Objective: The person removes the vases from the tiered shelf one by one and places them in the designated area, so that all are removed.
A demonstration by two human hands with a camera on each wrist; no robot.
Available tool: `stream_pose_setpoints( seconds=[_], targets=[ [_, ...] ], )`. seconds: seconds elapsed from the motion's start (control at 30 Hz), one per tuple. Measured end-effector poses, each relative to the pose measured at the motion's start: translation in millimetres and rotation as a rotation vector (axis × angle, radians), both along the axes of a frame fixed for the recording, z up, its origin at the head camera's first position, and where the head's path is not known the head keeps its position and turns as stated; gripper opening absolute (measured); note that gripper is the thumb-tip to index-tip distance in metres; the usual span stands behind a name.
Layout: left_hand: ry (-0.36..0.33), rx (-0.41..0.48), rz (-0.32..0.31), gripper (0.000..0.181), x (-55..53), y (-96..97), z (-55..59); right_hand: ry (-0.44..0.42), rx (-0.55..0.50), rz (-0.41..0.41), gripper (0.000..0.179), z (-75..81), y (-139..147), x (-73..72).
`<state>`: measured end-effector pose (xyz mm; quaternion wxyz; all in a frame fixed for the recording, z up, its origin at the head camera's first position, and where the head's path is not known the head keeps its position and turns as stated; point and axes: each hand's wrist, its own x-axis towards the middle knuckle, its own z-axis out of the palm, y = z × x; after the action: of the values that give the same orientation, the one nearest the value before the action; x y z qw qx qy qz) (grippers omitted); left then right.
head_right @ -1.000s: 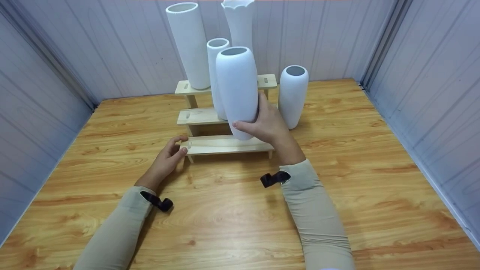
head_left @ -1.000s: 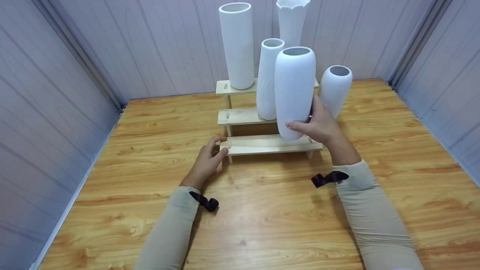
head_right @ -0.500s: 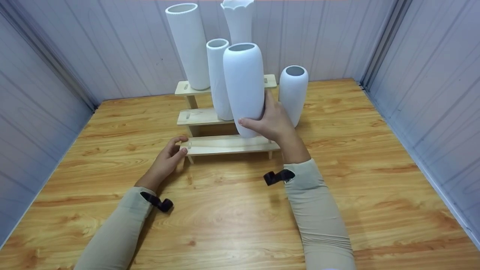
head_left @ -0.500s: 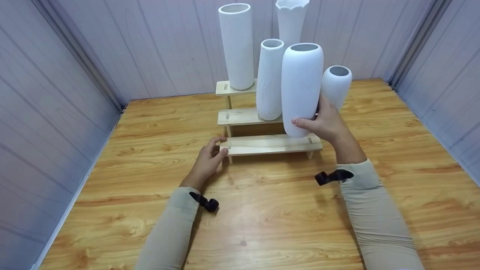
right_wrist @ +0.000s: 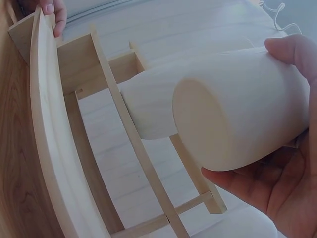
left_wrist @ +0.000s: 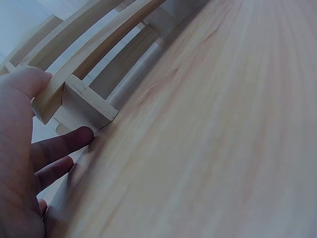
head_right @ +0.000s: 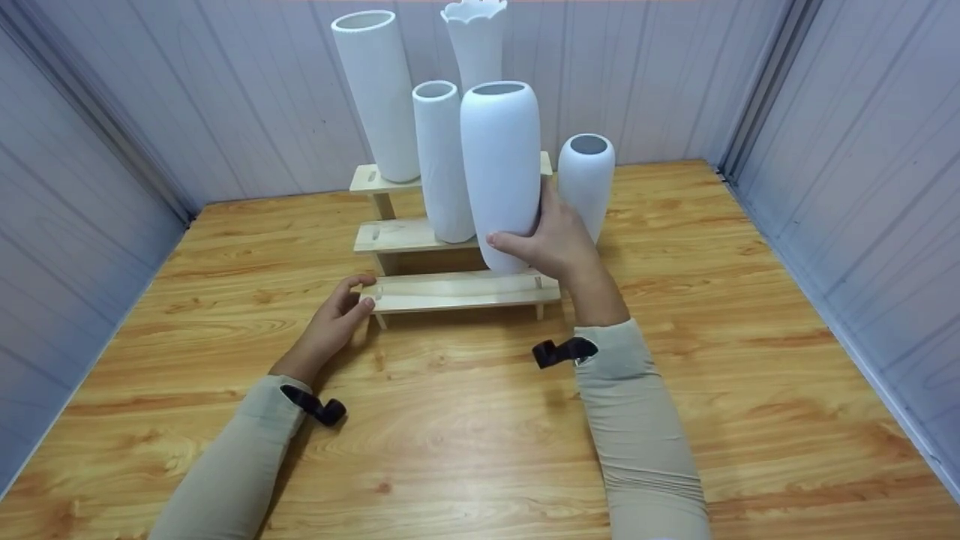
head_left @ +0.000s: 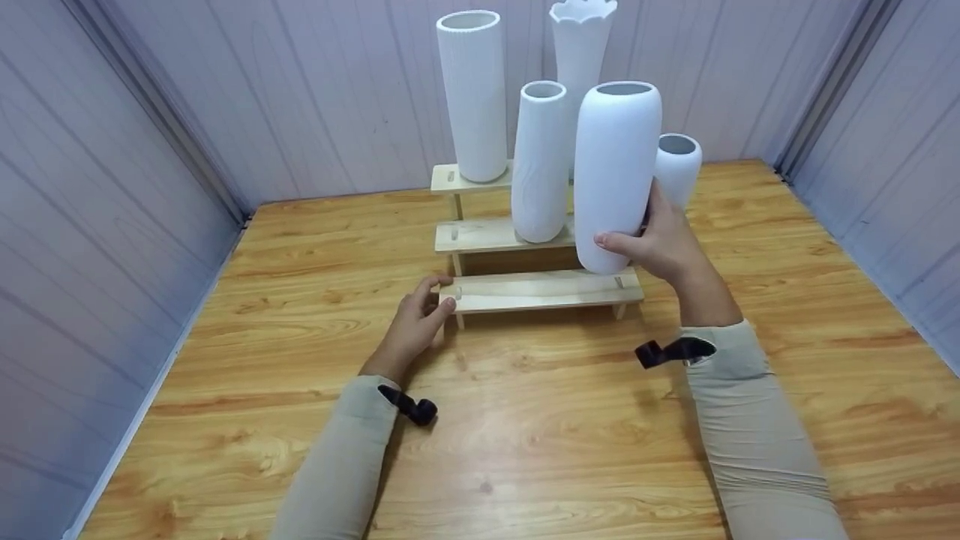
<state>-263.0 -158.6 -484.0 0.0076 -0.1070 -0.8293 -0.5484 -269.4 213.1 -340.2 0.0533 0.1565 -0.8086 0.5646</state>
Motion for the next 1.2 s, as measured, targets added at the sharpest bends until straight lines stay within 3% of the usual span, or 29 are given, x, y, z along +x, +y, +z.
stream_pose_setpoints(
  seconds=[0.27, 0.83, 1.2],
  targets=[
    [0.007, -0.001, -0.004, 0.034, 0.4, 0.2, 1.1, -0.004, -0.024, -0.020, 0.096, 4.1, 7, 0.1],
    [0.005, -0.020, 0.020, 0.034, 0.5, 0.5, 0.2, -0.015, 0.029, -0.065, 0.098, 7.7, 25, 1.2],
    [0.024, -0.001, -0.003, 0.033, 0.3, 0.4, 0.5, -0.006, 0.029, -0.075, 0.094, 12.4, 31, 1.9]
  ],
)
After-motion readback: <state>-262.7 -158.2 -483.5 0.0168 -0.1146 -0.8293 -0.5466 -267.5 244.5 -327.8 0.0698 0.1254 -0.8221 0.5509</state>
